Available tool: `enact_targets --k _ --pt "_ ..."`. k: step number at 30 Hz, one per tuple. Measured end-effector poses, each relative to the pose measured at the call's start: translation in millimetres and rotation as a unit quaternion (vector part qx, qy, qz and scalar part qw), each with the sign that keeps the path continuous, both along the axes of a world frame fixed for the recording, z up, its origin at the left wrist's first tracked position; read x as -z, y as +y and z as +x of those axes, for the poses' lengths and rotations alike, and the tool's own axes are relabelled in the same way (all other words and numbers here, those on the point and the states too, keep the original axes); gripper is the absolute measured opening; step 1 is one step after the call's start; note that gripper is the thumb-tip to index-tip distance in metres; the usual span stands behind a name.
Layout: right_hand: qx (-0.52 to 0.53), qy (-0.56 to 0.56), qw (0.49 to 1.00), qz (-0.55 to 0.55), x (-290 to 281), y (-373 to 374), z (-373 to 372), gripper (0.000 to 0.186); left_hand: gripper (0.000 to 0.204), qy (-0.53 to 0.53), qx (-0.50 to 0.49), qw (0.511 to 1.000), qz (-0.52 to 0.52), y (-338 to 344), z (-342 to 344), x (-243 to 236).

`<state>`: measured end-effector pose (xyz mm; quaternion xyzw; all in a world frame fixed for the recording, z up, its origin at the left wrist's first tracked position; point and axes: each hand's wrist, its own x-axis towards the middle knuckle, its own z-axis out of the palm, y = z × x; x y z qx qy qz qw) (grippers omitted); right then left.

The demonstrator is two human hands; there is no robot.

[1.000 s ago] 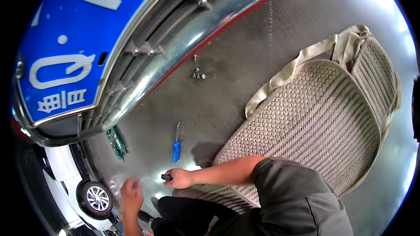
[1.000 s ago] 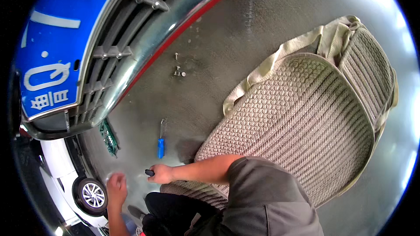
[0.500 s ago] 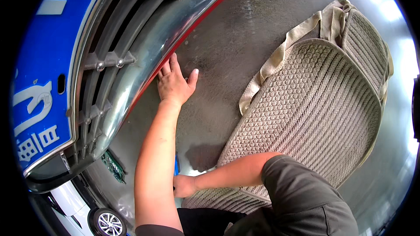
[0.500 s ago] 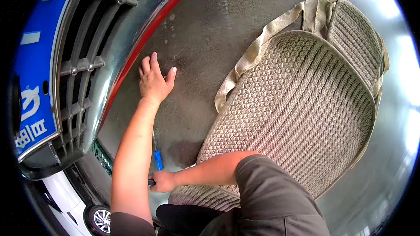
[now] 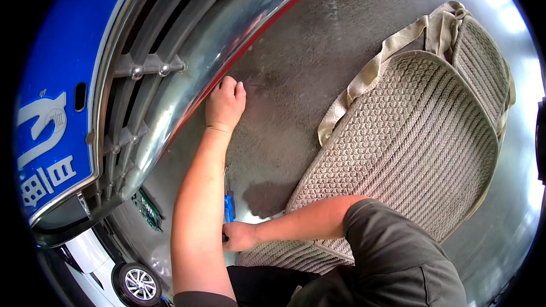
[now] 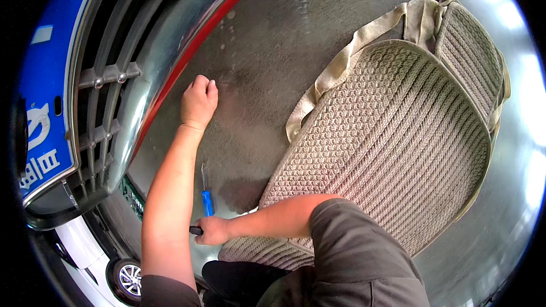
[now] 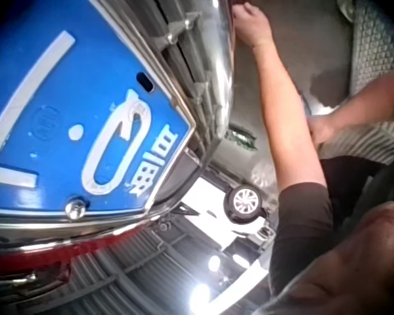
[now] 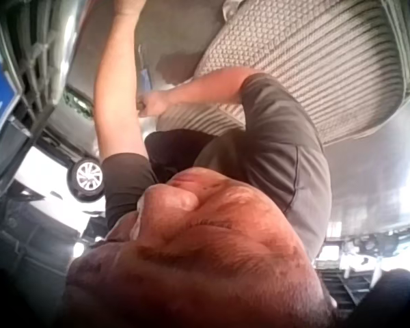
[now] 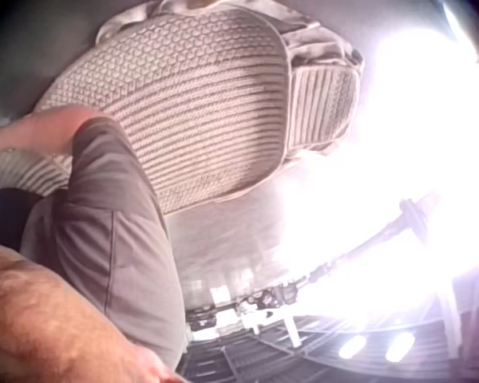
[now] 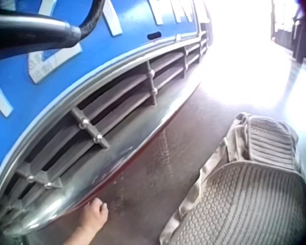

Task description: The person unscrews fasteners from a car's front bumper using a screwdriver. They then pick up and carry a floor mat, unfold it on the ground, and work underneath the vehicle with the screwdriver.

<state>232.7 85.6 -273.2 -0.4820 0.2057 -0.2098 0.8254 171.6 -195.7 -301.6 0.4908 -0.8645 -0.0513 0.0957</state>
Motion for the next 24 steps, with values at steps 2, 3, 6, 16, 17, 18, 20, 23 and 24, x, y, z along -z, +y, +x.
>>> enact_targets --k 2,3,6,16,17,18,20,23,24 --pt "0.013 -0.004 1.000 -0.009 0.6 2.9 3.6 0.040 0.023 0.066 -0.025 0.997 0.027 0.3 7.4 -2.0" --pt "0.010 -0.006 1.000 -0.010 -1.8 1.7 3.2 0.040 0.023 0.063 -0.028 0.997 0.026 2.8 16.7 -4.0" --pt "-0.013 -0.004 1.000 -0.007 -3.8 -0.9 0.6 0.043 0.028 0.311 -0.153 0.916 0.202 13.4 49.9 -9.8" --pt "0.086 -0.089 0.981 -0.151 21.0 15.1 11.9 0.056 0.027 0.678 -0.203 0.521 0.477 46.9 48.5 -49.7" --pt "0.094 -0.101 0.978 -0.158 17.8 16.7 18.1 0.056 0.027 0.610 -0.174 0.632 0.444 38.9 56.0 -40.1" --pt "0.092 -0.107 0.977 -0.160 15.1 18.2 25.5 0.056 0.026 0.534 -0.151 0.731 0.397 30.6 66.5 -28.2" --pt "0.089 -0.097 0.982 -0.138 18.6 22.5 35.9 0.054 0.024 0.203 -0.105 0.965 0.132 26.9 64.2 -6.5" --pt "0.115 -0.072 0.982 -0.133 53.9 30.6 41.2 0.052 0.023 0.114 -0.126 0.979 0.108 40.1 -9.8 -11.8" --pt "0.120 -0.073 0.981 -0.135 52.2 30.2 40.3 0.052 0.025 0.046 -0.133 0.977 0.160 40.9 -18.0 -25.1"
